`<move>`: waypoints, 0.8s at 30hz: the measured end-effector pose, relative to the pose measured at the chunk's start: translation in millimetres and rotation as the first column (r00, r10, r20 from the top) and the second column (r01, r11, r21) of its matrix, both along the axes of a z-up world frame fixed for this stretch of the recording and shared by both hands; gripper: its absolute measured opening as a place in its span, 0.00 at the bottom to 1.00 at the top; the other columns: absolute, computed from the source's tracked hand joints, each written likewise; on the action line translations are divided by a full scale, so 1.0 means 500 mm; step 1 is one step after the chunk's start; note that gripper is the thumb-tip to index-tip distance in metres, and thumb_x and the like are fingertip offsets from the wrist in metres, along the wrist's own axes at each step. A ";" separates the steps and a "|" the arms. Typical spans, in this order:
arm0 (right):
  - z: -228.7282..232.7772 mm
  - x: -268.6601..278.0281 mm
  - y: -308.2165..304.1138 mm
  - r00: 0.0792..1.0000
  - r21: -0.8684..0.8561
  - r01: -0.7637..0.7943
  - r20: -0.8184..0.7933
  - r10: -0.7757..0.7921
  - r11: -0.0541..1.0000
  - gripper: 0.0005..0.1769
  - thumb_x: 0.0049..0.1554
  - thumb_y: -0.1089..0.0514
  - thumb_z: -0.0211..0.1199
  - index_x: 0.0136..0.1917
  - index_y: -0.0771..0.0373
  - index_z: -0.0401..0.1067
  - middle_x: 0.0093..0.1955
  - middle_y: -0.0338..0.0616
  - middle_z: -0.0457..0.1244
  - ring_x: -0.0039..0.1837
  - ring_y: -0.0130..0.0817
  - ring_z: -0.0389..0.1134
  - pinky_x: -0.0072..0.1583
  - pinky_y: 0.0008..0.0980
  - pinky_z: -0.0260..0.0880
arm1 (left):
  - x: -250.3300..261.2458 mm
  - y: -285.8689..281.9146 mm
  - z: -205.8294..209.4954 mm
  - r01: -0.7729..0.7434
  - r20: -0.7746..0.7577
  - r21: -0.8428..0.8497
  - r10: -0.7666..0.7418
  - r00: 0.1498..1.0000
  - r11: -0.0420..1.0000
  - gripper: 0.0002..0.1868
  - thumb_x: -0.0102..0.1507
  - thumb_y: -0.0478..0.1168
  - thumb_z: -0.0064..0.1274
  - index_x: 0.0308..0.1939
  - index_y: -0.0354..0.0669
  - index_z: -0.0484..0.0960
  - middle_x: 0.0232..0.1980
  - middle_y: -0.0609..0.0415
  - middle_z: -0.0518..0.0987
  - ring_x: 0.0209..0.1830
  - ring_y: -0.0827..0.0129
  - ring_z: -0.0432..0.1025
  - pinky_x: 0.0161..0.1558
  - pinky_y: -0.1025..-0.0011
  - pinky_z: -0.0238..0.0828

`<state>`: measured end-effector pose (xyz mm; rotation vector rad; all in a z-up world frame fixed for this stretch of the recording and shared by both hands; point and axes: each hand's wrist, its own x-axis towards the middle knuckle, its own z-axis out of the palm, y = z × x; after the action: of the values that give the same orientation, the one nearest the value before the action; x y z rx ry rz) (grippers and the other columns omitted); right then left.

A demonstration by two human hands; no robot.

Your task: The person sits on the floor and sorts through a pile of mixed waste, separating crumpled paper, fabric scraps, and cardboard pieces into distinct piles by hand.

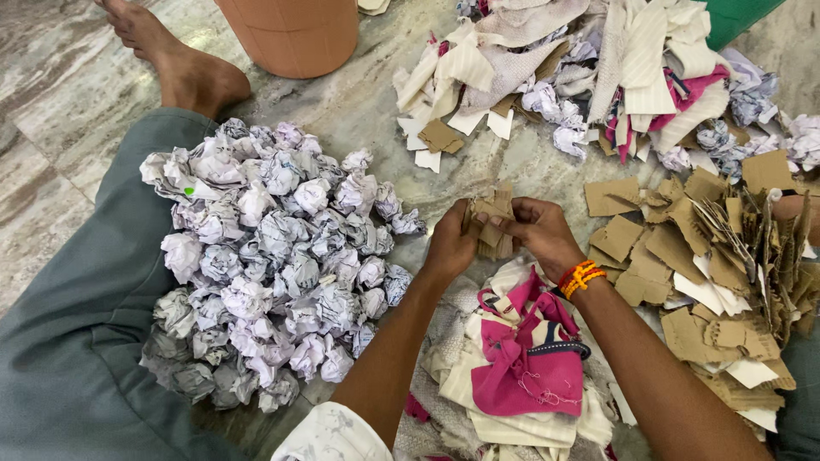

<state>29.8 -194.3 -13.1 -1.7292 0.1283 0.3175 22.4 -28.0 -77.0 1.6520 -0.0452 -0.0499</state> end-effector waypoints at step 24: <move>0.209 -0.119 -0.391 0.879 -0.097 0.392 0.334 -0.341 0.915 0.14 0.58 0.66 0.69 0.57 0.71 0.74 0.51 0.43 0.70 0.49 0.26 0.70 0.52 0.25 0.73 | 0.028 -0.021 -0.079 0.006 -0.146 -0.375 -0.065 0.987 0.927 0.22 0.72 0.51 0.47 0.45 0.30 0.76 0.39 0.47 0.80 0.35 0.65 0.80 0.38 0.69 0.82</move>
<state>-29.5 -390.0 91.5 -1.8495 0.2543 -0.2554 36.2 -38.6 -116.6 1.2605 0.0334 -0.1874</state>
